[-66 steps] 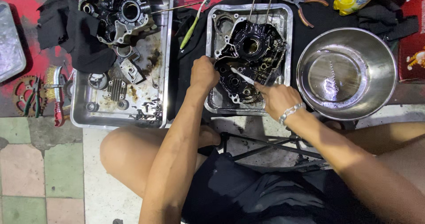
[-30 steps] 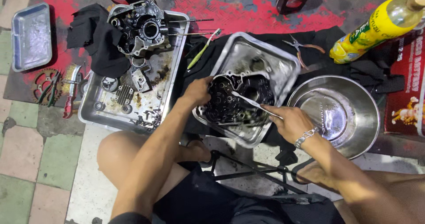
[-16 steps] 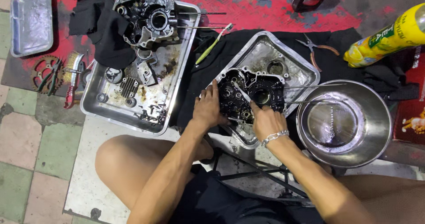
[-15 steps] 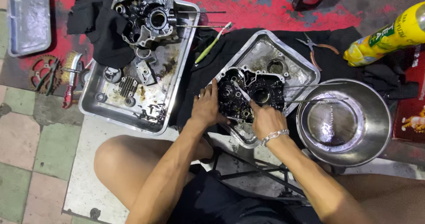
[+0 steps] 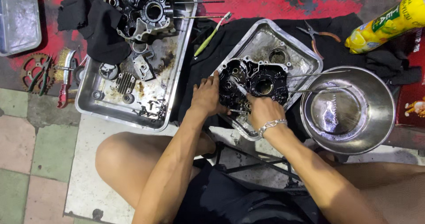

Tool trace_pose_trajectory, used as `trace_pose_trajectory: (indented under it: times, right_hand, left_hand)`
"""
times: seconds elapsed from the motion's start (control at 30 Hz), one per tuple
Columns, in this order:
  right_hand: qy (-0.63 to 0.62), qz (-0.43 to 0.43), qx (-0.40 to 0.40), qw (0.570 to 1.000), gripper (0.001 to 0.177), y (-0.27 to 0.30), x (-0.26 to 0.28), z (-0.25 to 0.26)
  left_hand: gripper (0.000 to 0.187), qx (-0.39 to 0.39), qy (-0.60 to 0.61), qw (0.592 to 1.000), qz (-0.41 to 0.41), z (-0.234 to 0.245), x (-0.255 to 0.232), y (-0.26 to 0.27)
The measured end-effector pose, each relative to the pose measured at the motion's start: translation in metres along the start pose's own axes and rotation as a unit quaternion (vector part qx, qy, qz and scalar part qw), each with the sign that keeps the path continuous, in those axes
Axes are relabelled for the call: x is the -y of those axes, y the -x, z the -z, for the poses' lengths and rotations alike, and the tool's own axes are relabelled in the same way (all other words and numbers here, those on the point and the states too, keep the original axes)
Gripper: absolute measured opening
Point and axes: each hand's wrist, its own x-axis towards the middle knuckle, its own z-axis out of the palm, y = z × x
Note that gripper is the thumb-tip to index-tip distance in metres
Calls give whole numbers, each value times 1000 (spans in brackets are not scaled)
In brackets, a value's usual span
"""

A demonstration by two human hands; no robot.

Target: The person cleans small engine components and a larger engine casing using a toothbrush and a yellow cleaning liquid. They scrub parts in a metal bowl, rinse them, and place them into a tray. The person also pours cleaning liquid directly onto the engine casing and scrubs it with the toothbrush.

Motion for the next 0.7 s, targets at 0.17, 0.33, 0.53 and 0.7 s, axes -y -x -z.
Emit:
trace_pose_trajectory:
  times: [0.17,0.33,0.53,0.7]
  right_hand:
    - [16,-6,3,1000,63,14,1,-1]
    - [23,1,4,1000,59,5,8,-17]
    - [-1,-78,100,992,57,31,7,-12]
    - [9,-8,4,1000,56,10,15,-14]
  left_hand:
    - [155,-3,4,1000,-3,-2,1,0]
    - [154,9,0,1000,3,-2,-1,-2]
    - [154,6,-3,1000,1,0,-2,-2]
    - [153,5,4,1000,3,-1,-2,0]
